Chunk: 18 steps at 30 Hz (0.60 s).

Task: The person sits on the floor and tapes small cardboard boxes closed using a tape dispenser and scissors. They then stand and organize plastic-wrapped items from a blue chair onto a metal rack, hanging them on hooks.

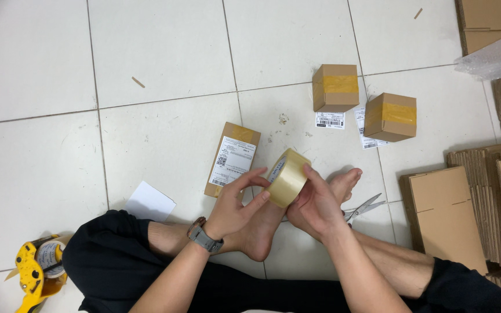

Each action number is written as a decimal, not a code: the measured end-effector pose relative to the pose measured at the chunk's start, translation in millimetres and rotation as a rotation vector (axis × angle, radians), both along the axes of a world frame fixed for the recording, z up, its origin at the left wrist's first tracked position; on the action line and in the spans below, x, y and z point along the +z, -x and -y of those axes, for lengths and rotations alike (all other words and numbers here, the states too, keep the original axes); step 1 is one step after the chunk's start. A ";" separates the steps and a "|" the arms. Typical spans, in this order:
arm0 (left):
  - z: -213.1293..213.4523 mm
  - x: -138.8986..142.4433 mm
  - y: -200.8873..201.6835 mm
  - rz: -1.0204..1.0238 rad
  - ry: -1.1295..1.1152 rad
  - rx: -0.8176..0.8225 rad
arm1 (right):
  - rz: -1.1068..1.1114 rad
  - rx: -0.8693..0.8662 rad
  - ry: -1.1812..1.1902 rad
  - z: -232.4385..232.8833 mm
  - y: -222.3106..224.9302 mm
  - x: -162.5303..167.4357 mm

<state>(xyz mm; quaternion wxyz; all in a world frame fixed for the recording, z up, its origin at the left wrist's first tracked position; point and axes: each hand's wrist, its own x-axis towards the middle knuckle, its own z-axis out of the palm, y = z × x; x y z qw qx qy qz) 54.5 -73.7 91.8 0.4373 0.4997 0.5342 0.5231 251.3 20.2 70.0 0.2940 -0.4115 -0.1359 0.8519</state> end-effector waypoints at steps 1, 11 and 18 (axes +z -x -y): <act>-1.9 2.7 1.0 0.082 0.021 0.000 | 0.027 0.011 -0.063 4.2 2.9 -0.1; -9.1 22.2 8.2 -0.041 0.032 -0.121 | 0.077 0.129 -0.359 19.2 -2.0 -20.0; 2.6 4.6 0.5 -0.030 0.001 0.002 | 0.009 0.263 -0.581 20.6 4.3 -3.0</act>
